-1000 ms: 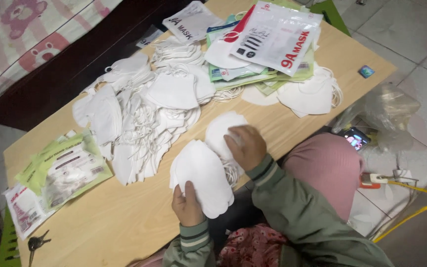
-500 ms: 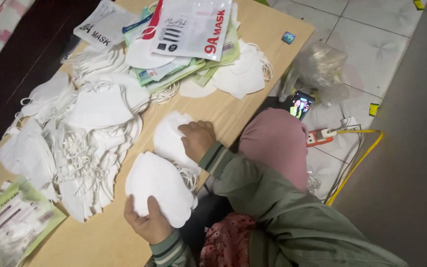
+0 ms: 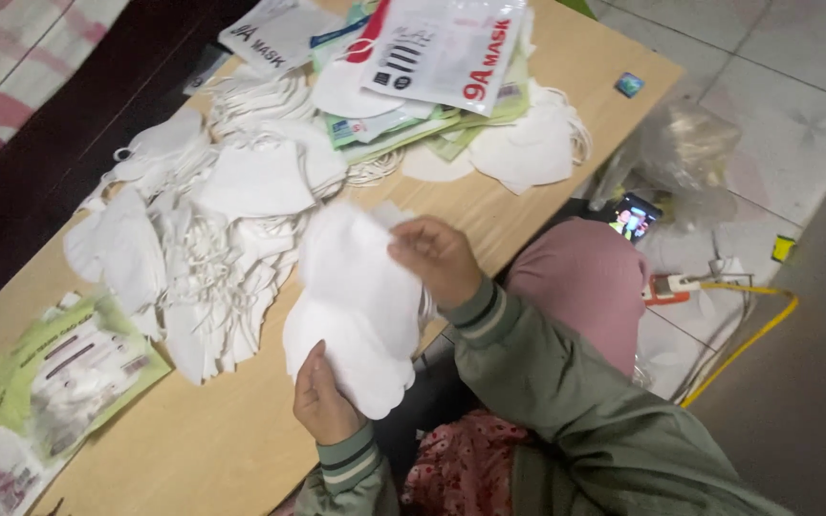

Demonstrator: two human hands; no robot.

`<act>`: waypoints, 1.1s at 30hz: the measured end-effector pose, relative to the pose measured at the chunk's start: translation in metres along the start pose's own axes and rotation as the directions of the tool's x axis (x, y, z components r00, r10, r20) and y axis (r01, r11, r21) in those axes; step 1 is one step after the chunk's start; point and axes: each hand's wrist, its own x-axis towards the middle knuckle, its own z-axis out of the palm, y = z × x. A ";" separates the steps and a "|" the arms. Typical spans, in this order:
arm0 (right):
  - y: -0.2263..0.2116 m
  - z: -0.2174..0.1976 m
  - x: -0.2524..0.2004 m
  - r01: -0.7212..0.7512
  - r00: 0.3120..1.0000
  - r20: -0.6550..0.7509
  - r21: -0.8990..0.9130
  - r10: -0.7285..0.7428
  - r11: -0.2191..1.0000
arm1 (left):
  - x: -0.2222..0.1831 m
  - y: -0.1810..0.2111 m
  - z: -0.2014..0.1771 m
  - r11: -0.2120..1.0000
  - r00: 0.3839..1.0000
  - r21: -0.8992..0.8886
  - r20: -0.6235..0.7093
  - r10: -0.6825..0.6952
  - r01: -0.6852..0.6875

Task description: Sorting and stacking white face masks on a table for packaging.

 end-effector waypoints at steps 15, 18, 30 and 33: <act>0.020 0.044 -0.044 0.125 0.988 0.139 -0.423 -0.072 0.898 | -0.009 0.009 0.006 0.974 0.992 -0.206 -0.063 -0.111 0.096; 0.019 0.041 -0.038 0.145 0.987 0.118 -0.381 -0.107 0.913 | -0.007 0.005 0.003 0.963 0.991 -0.250 -0.058 -0.118 0.100; 0.035 0.038 -0.027 -0.024 0.999 0.024 0.065 0.022 0.998 | -0.001 0.001 -0.001 0.935 0.983 -0.327 -0.068 -0.168 0.137; 0.040 0.050 -0.037 -0.065 0.997 0.035 -0.008 0.065 0.998 | 0.010 -0.049 -0.027 0.914 0.979 -0.390 -0.117 -0.168 0.110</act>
